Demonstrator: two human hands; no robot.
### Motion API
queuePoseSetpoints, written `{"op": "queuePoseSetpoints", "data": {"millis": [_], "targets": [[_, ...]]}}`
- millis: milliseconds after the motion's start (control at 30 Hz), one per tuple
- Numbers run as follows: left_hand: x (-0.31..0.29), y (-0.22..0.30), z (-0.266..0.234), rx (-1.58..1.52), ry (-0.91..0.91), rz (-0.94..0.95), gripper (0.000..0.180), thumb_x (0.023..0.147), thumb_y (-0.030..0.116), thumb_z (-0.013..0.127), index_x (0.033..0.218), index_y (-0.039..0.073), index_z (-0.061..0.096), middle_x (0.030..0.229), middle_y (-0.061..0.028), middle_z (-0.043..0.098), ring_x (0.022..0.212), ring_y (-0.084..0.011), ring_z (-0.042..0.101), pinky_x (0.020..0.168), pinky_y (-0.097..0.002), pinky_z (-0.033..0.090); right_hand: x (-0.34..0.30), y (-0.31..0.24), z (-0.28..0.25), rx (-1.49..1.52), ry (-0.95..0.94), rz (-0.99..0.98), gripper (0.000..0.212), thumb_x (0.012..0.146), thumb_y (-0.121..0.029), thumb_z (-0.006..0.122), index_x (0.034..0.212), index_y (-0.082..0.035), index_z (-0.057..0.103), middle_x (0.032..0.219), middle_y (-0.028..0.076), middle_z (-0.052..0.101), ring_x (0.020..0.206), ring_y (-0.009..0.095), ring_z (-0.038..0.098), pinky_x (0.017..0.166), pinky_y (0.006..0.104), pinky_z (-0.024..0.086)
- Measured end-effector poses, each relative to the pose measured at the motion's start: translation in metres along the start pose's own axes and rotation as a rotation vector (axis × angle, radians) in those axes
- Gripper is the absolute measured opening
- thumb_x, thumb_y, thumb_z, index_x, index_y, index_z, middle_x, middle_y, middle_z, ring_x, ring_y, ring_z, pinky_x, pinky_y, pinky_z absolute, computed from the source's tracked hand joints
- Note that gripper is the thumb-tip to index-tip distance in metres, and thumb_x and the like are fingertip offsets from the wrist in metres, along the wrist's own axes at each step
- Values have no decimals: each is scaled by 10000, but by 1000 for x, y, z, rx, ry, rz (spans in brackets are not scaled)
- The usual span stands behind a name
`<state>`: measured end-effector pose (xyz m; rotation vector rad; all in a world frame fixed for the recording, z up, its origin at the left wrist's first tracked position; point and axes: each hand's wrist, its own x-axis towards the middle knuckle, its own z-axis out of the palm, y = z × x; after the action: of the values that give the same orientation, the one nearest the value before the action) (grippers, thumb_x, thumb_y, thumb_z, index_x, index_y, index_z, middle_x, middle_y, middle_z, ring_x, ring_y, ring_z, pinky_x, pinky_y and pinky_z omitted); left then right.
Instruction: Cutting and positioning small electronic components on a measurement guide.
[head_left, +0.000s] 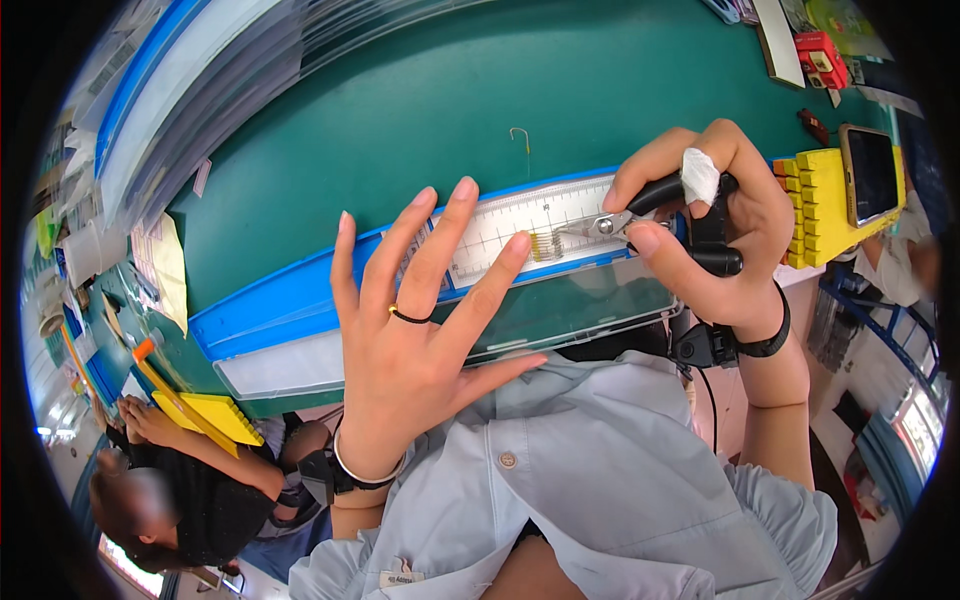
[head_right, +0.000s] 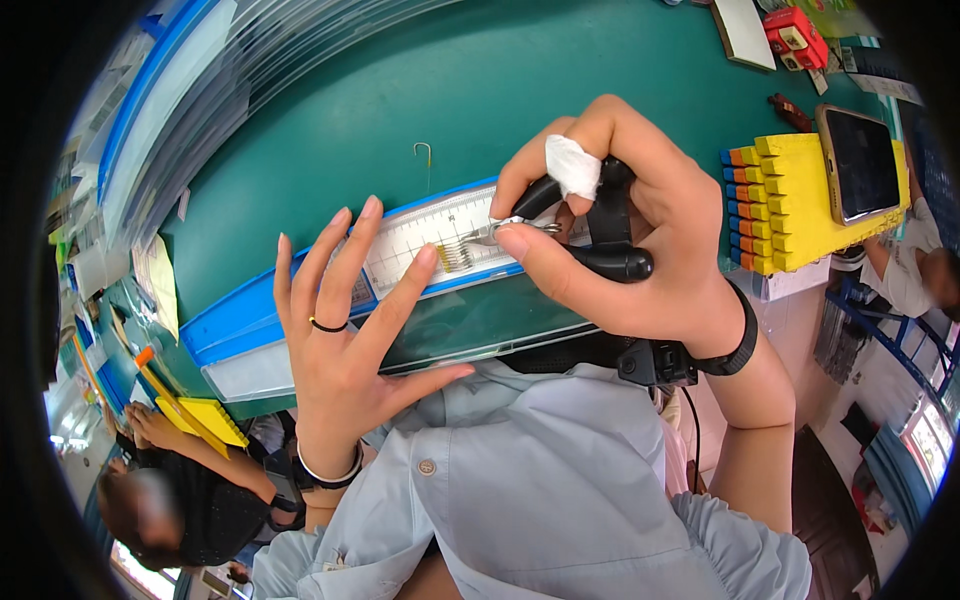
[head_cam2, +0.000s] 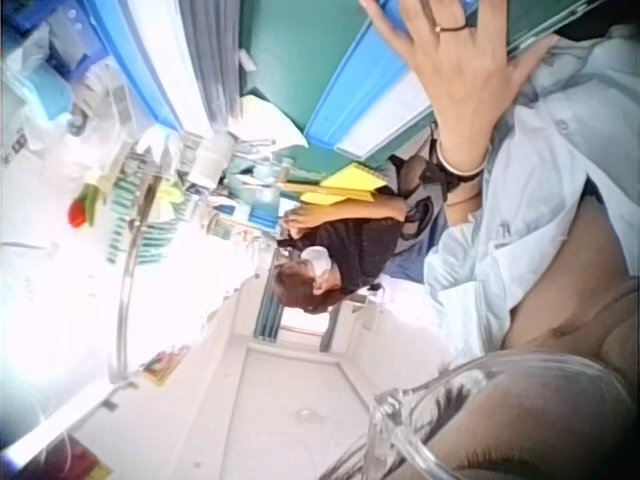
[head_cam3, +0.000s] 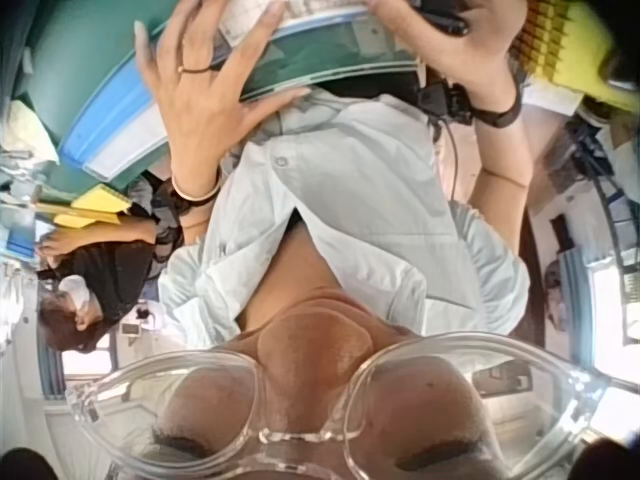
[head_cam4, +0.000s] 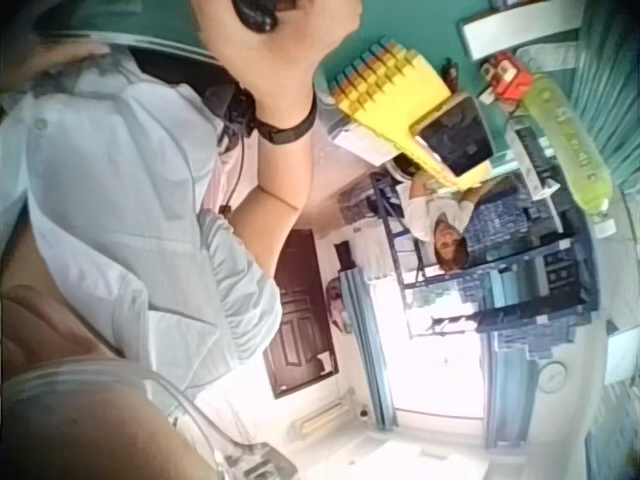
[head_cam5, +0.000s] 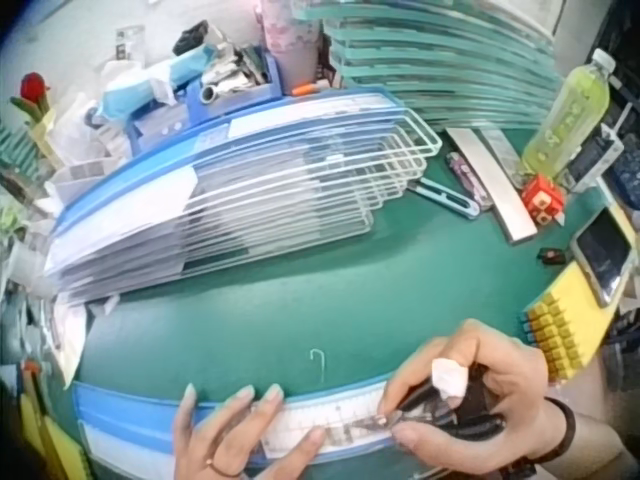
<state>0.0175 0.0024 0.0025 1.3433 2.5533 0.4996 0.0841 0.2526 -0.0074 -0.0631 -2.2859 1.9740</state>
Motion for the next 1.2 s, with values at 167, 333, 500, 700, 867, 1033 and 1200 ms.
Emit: {"op": "queuePoseSetpoints", "data": {"millis": [167,333,500,700,867,1033,1200], "targets": [[1,-1,0,5,13,8,783,586,566,823,1279,228,686,1487,-156,484,1359,-357,442,1156,-599,210,1,-2,-2,-114,-45,-20,336,828,-19,708,883,-95,386,966,193,693,832,123,611,783,242,499],[2,0,0,17,24,24,835,572,579,831,1299,203,666,1478,-165,490,1355,-360,446,1154,-604,204,1,0,-3,-98,-56,-17,353,829,-36,724,885,-94,381,971,196,691,827,122,611,794,247,502],[11,4,2,-530,356,-104,555,771,403,815,1153,46,629,1346,-194,571,1246,-376,525,1092,-476,345,-3,2,-4,-9,-28,-84,375,838,-58,728,903,-87,359,982,198,675,795,109,610,732,224,522],[51,17,1,-214,256,-180,242,821,118,753,994,-1,632,983,-110,638,953,-274,558,849,-353,433,-14,3,-20,-19,151,-27,344,878,-105,687,921,-75,348,974,192,665,690,85,586,584,189,515],[62,22,8,-205,287,-203,120,812,68,744,867,-1,662,883,-80,650,895,-238,573,780,-312,438,-21,7,-30,135,235,16,333,852,-5,718,929,-66,400,962,145,688,730,51,582,621,185,507],[63,32,13,-312,431,-103,79,782,9,760,830,3,698,831,-76,680,811,-219,598,750,-312,455,-18,10,-29,46,254,10,411,901,-248,721,928,-72,350,947,200,666,609,95,571,524,192,487],[63,40,20,-366,427,-104,84,778,-11,765,840,12,714,831,-67,686,803,-204,598,736,-296,458,-19,12,-33,95,203,2,423,890,-259,732,924,-73,353,953,205,664,620,93,584,515,183,491]]}}
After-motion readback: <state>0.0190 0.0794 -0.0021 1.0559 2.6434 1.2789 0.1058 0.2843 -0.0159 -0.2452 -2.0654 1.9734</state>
